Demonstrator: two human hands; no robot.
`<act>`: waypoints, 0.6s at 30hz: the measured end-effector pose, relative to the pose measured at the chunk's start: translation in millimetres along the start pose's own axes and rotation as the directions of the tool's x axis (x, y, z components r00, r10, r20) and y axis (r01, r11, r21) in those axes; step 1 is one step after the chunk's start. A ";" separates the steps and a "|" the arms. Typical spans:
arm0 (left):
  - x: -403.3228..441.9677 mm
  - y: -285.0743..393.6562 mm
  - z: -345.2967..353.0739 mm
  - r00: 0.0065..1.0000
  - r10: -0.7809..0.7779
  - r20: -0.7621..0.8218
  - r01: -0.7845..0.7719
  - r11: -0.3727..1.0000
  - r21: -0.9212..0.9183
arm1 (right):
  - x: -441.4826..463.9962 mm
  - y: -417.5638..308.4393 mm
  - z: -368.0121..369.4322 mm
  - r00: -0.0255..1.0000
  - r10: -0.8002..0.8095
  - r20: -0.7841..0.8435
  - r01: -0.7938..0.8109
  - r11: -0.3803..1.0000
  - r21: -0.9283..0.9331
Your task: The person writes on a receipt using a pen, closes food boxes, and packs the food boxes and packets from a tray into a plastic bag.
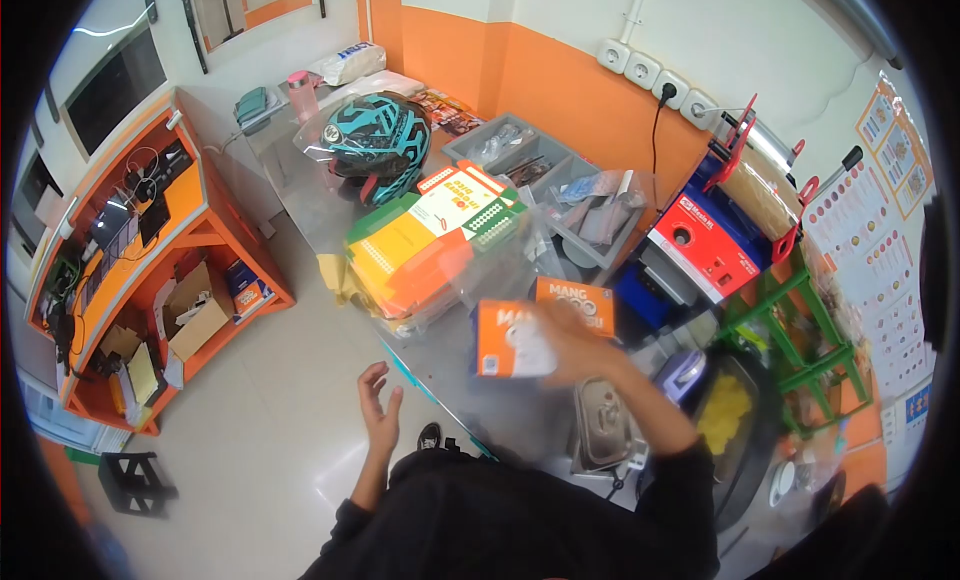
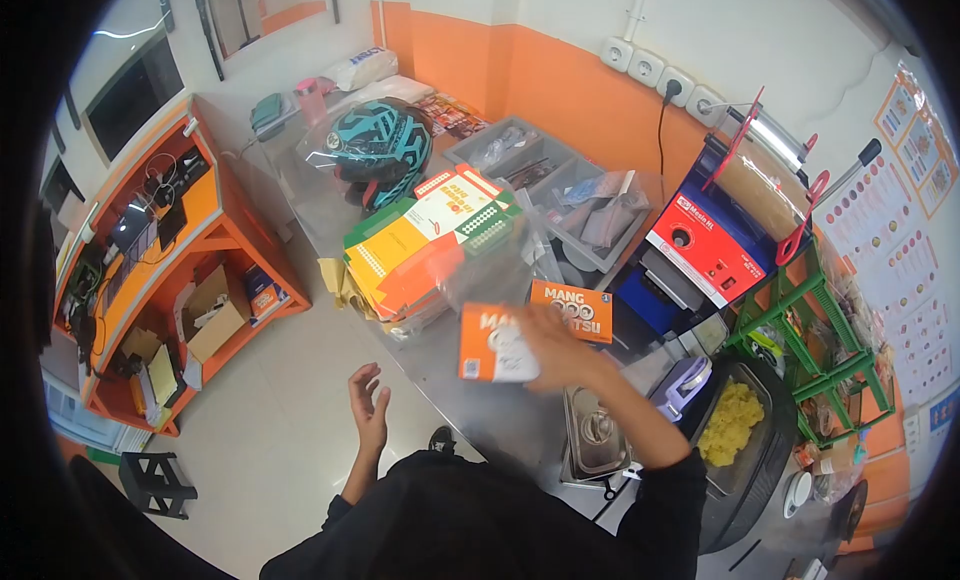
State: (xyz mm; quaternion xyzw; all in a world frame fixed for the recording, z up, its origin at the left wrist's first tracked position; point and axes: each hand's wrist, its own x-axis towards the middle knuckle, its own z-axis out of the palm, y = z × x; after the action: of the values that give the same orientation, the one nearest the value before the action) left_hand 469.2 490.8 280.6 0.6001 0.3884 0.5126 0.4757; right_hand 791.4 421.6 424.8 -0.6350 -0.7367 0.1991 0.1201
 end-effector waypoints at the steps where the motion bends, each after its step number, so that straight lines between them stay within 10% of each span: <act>1: -2.7 -0.5 -4.7 1.000 0.002 -0.004 -0.002 1.000 0.002 | -2.1 13.4 -7.4 0.997 -0.019 -0.078 0.013 0.997 -0.080; 10: -47.8 4.7 -46.1 0.982 -0.103 -0.159 0.135 0.970 0.204 | -0.7 151.8 -15.7 0.994 0.111 -0.003 -0.108 0.965 -0.241; 14: -71.9 -18.3 -85.6 0.946 -0.218 -0.238 0.266 0.944 0.193 | 21.1 82.6 -33.5 0.918 0.384 0.100 -0.298 0.834 -0.465; 18: -52.7 -52.5 -120.4 0.905 -0.356 -0.232 0.404 0.891 0.209 | 73.4 32.3 -47.6 0.996 0.084 -0.036 -0.090 0.952 -0.293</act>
State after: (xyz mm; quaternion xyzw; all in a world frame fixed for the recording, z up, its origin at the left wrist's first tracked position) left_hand 342.6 474.3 219.4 0.5168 0.6034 0.4099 0.4482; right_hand 828.4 504.3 447.4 -0.6798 -0.7281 0.0852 0.0239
